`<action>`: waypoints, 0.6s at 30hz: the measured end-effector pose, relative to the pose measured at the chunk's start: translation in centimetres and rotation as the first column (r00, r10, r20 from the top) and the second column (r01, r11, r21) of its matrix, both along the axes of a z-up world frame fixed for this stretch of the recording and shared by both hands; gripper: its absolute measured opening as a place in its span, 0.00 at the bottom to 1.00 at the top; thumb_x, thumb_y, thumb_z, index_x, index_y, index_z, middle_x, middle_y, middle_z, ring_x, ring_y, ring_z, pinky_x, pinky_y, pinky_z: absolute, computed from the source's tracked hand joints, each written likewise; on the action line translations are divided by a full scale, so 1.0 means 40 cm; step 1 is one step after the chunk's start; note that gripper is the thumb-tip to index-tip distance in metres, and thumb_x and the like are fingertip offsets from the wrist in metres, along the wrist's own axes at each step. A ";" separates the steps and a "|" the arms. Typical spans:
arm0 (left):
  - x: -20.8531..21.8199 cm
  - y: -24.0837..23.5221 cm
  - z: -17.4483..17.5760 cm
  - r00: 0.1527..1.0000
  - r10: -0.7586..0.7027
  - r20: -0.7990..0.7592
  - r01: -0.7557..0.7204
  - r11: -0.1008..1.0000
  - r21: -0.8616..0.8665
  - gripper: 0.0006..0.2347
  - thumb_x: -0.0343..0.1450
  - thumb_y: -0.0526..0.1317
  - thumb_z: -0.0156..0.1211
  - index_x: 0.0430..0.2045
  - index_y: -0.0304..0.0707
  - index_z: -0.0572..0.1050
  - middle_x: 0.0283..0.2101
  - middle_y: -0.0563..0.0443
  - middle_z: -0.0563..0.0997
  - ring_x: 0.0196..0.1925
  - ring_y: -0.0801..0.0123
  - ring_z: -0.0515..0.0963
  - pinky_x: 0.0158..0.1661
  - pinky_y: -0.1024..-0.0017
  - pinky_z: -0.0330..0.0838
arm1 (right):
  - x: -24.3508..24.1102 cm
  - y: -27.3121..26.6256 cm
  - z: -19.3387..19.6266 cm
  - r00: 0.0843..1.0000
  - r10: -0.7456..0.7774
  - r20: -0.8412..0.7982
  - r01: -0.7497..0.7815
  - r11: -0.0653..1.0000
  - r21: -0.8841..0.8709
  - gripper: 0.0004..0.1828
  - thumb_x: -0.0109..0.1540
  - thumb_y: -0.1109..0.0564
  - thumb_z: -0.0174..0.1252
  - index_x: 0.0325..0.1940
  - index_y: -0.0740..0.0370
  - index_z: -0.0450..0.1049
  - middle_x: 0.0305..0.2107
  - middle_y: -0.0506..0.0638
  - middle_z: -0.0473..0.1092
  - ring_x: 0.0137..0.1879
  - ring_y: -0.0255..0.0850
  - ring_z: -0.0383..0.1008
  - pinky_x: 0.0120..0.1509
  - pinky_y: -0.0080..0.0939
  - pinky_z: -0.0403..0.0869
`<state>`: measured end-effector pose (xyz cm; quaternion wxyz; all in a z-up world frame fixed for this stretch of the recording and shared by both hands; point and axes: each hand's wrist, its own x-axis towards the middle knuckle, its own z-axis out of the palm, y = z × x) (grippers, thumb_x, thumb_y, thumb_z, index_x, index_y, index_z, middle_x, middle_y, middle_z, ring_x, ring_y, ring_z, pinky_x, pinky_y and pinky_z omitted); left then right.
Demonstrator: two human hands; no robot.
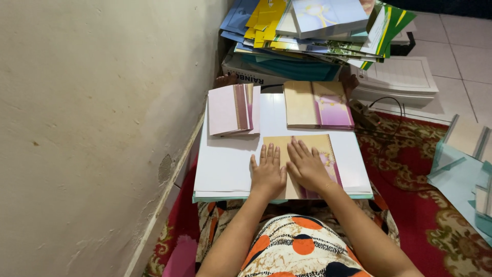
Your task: Folding and pressing paper cards or invitations on a flat surface
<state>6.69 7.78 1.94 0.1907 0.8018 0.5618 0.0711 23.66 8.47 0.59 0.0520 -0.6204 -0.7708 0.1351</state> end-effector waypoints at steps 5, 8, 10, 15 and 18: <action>0.001 0.000 0.003 1.000 0.015 -0.003 -0.015 1.000 0.011 0.30 0.75 0.52 0.29 0.73 0.42 0.43 0.78 0.47 0.39 0.79 0.59 0.34 0.70 0.44 0.28 | 0.042 -0.205 0.057 0.979 0.205 0.019 -0.204 0.977 -0.061 0.35 0.70 0.38 0.30 0.80 0.44 0.37 0.78 0.43 0.32 0.82 0.45 0.27 0.79 0.59 0.33; 0.004 0.008 -0.036 1.000 0.012 0.019 -0.013 0.997 0.076 0.30 0.74 0.52 0.31 0.73 0.40 0.45 0.78 0.45 0.41 0.79 0.56 0.35 0.70 0.42 0.29 | 0.078 -0.309 0.107 0.995 0.103 0.003 -0.101 0.973 -0.210 0.34 0.70 0.37 0.29 0.80 0.36 0.33 0.77 0.39 0.28 0.81 0.35 0.22 0.80 0.47 0.23; 0.005 0.007 -0.026 1.000 0.011 0.011 -0.012 0.999 0.052 0.30 0.74 0.51 0.30 0.73 0.40 0.44 0.78 0.46 0.40 0.79 0.56 0.34 0.70 0.42 0.28 | 0.139 -0.334 0.046 1.000 0.028 0.014 -0.026 0.985 -0.171 0.35 0.69 0.36 0.28 0.80 0.39 0.32 0.77 0.40 0.28 0.81 0.36 0.23 0.80 0.52 0.24; 0.007 0.008 -0.031 1.000 0.020 0.009 -0.021 0.999 0.046 0.30 0.74 0.51 0.32 0.73 0.40 0.44 0.78 0.46 0.41 0.79 0.57 0.34 0.70 0.42 0.28 | 0.161 -0.347 0.036 0.992 -0.129 0.013 0.130 0.989 -0.071 0.37 0.68 0.36 0.30 0.80 0.42 0.34 0.78 0.39 0.30 0.82 0.40 0.22 0.79 0.58 0.25; -0.001 0.002 -0.014 1.000 0.012 -0.013 -0.011 1.000 0.029 0.30 0.74 0.51 0.31 0.73 0.41 0.43 0.78 0.46 0.40 0.79 0.57 0.34 0.70 0.42 0.28 | 0.087 -0.304 0.090 0.995 -0.076 0.061 0.090 0.961 -0.262 0.38 0.68 0.35 0.25 0.79 0.44 0.26 0.77 0.41 0.20 0.80 0.36 0.14 0.79 0.57 0.19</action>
